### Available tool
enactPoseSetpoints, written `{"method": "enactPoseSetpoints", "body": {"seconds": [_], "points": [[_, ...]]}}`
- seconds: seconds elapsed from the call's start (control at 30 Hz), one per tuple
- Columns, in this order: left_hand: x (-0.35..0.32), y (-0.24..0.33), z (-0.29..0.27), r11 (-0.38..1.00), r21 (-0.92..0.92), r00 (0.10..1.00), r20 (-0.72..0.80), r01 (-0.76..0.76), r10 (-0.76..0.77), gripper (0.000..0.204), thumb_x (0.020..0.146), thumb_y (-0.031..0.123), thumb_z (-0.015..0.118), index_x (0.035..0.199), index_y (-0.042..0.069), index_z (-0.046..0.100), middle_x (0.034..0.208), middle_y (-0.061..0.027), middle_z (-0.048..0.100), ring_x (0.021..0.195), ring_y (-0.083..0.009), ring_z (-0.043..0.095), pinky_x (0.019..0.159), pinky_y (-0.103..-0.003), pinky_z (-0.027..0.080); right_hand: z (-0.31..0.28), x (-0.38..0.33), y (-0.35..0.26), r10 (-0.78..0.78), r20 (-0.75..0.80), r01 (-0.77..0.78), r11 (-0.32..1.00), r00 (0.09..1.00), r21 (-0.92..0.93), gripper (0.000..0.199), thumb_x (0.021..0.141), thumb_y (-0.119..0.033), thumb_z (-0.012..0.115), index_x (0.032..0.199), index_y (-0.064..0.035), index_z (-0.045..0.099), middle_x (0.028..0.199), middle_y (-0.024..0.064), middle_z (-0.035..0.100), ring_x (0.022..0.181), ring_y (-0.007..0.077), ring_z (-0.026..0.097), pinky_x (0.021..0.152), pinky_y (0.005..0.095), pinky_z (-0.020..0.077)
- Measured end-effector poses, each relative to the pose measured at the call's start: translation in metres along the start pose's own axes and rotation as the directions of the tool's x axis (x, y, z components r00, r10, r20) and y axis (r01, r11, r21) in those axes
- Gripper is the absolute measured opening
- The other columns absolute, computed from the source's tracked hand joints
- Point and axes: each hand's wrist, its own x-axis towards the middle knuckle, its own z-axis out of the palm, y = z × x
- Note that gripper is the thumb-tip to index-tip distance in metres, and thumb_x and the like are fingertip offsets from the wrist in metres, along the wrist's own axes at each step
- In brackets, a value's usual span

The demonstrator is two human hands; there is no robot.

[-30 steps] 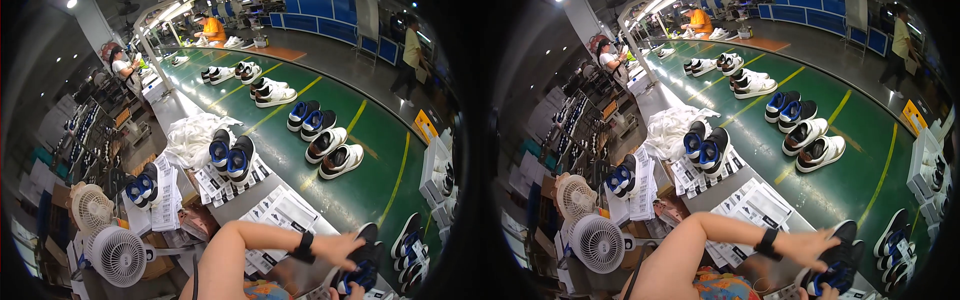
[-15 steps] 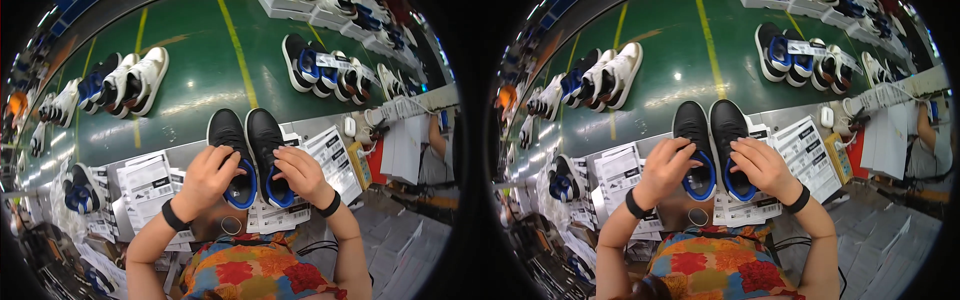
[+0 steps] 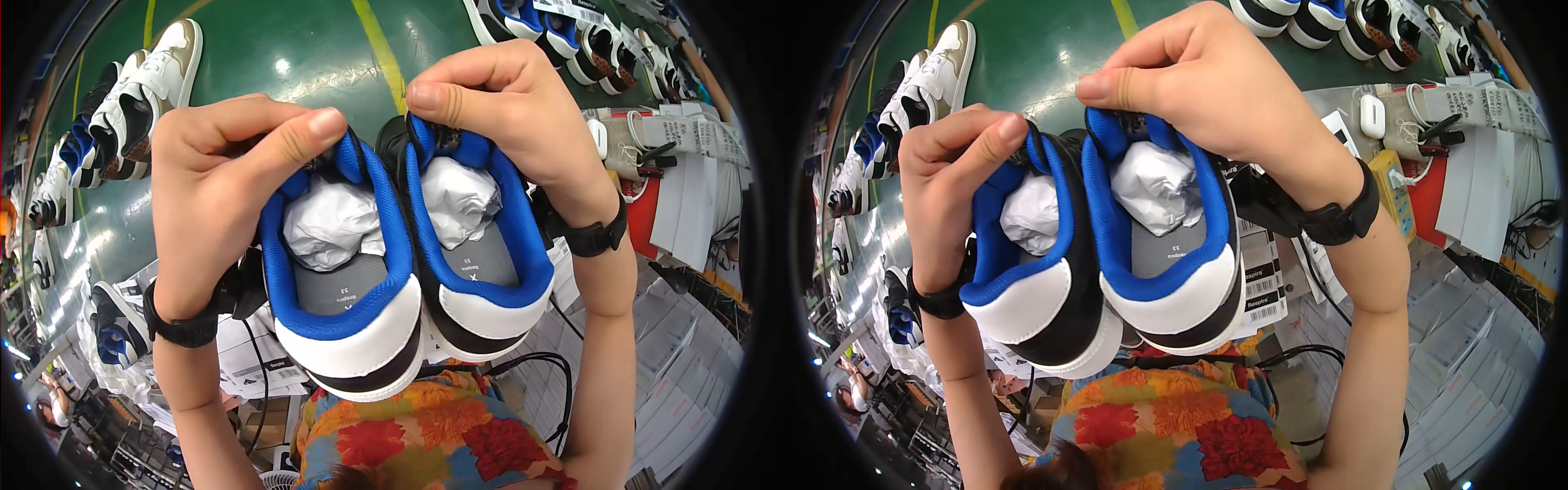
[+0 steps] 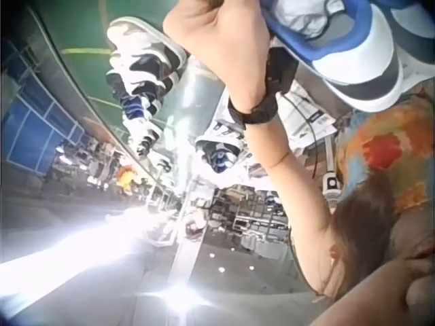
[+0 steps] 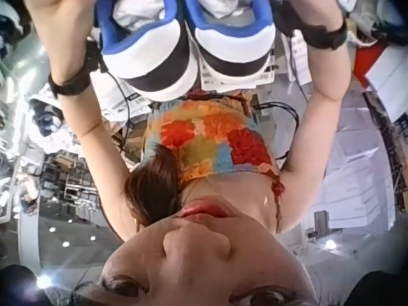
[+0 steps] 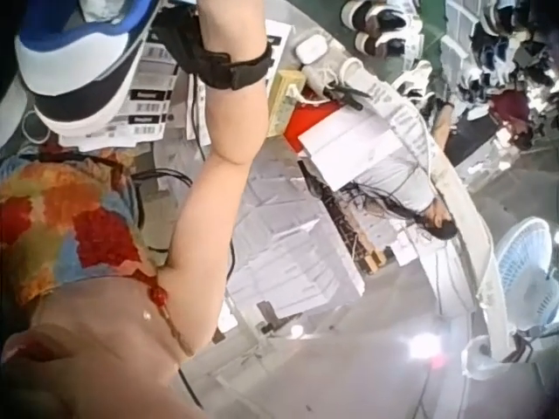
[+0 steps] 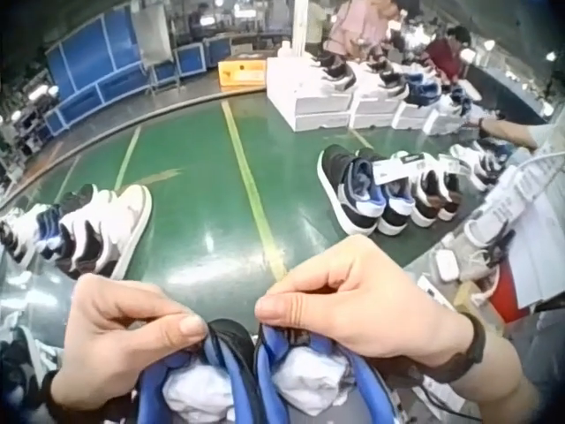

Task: Checking shoe pairs and organizing barcode labels in a manufacturing environment.

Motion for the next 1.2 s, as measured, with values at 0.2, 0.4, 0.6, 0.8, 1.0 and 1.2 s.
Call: {"method": "enactPoseSetpoints", "body": {"seconds": [0.2, 0.4, 0.6, 0.8, 1.0, 1.2], "points": [[-0.029, 0.006, -0.004, 0.852, 0.399, 0.925, -0.019, -0.34, 0.378, 0.009, 0.077, 0.003, 0.069, 0.083, -0.004, 0.07, 0.071, -0.0084, 0.064, 0.063, -0.0126, 0.057, 0.058, -0.023, 0.04, 0.03, -0.034, -0.013, -0.373, -0.144, 0.321, 0.901, 0.916, -0.29, 0.006, 0.08, -0.003, 0.068, 0.079, 0.0024, 0.068, 0.066, 0.0063, 0.064, 0.059, 0.0113, 0.056, 0.054, 0.0238, 0.0416], [-0.054, 0.048, -0.041, 0.544, 0.602, 0.722, 0.08, -0.585, 0.687, 0.043, 0.087, 0.034, 0.063, 0.093, -0.009, 0.063, 0.08, -0.0178, 0.068, 0.068, -0.0274, 0.063, 0.066, -0.031, 0.05, 0.031, -0.044, -0.059, -0.845, -0.045, 0.654, 0.444, 0.532, -0.613, 0.022, 0.083, -0.021, 0.071, 0.083, 0.0007, 0.068, 0.07, 0.0107, 0.067, 0.051, 0.0202, 0.054, 0.051, 0.0305, 0.0406], [-0.085, 0.033, -0.074, 0.372, -0.682, 0.777, -0.555, -0.63, 0.298, 0.064, 0.098, 0.055, 0.034, 0.138, 0.005, 0.04, 0.144, -0.0198, 0.036, 0.124, -0.0331, 0.047, 0.104, -0.042, 0.041, 0.028, -0.054, -0.074, -0.61, -0.601, 0.789, 0.612, 0.516, 0.057, 0.058, 0.089, -0.038, 0.063, 0.128, -0.0032, 0.038, 0.118, 0.0152, 0.054, 0.102, 0.0235, 0.054, 0.087, 0.035, 0.0425], [-0.076, -0.04, 0.019, 0.5, -0.843, 0.978, -0.201, -0.199, 0.051, 0.081, 0.087, 0.065, 0.051, 0.143, 0.009, 0.035, 0.14, -0.0095, 0.046, 0.124, -0.0285, 0.048, 0.103, -0.044, 0.043, 0.051, -0.078, -0.018, -0.045, -0.263, 0.259, 0.406, 0.964, 0.876, 0.092, 0.081, -0.051, 0.066, 0.148, -0.0013, 0.027, 0.14, 0.0186, 0.045, 0.126, 0.0264, 0.048, 0.107, 0.0362, 0.0371], [-0.095, -0.046, 0.007, -0.121, -0.992, 0.98, -0.054, -0.031, 0.191, 0.078, 0.087, 0.064, 0.052, 0.142, 0.01, 0.038, 0.137, -0.0091, 0.05, 0.122, -0.0261, 0.051, 0.101, -0.043, 0.045, 0.061, -0.075, 0.029, -0.091, -0.182, 0.2, 0.255, 0.979, 0.946, 0.069, 0.089, -0.051, 0.056, 0.121, 0.0095, 0.055, 0.107, 0.0228, 0.066, 0.087, 0.0269, 0.069, 0.075, 0.0333, 0.0584], [-0.018, -0.018, -0.025, 0.735, -0.677, 0.962, -0.185, 0.023, -0.201, 0.074, 0.092, 0.042, 0.059, 0.146, 0.005, 0.024, 0.135, -0.0155, 0.048, 0.123, -0.0234, 0.049, 0.102, -0.038, 0.04, 0.054, -0.022, -0.017, -0.25, -0.676, 0.496, 0.846, 0.693, 0.196, 0.051, 0.086, -0.024, 0.068, 0.124, 0.0016, 0.045, 0.109, 0.0092, 0.053, 0.101, 0.0177, 0.054, 0.101, 0.0371, 0.0407]]}}
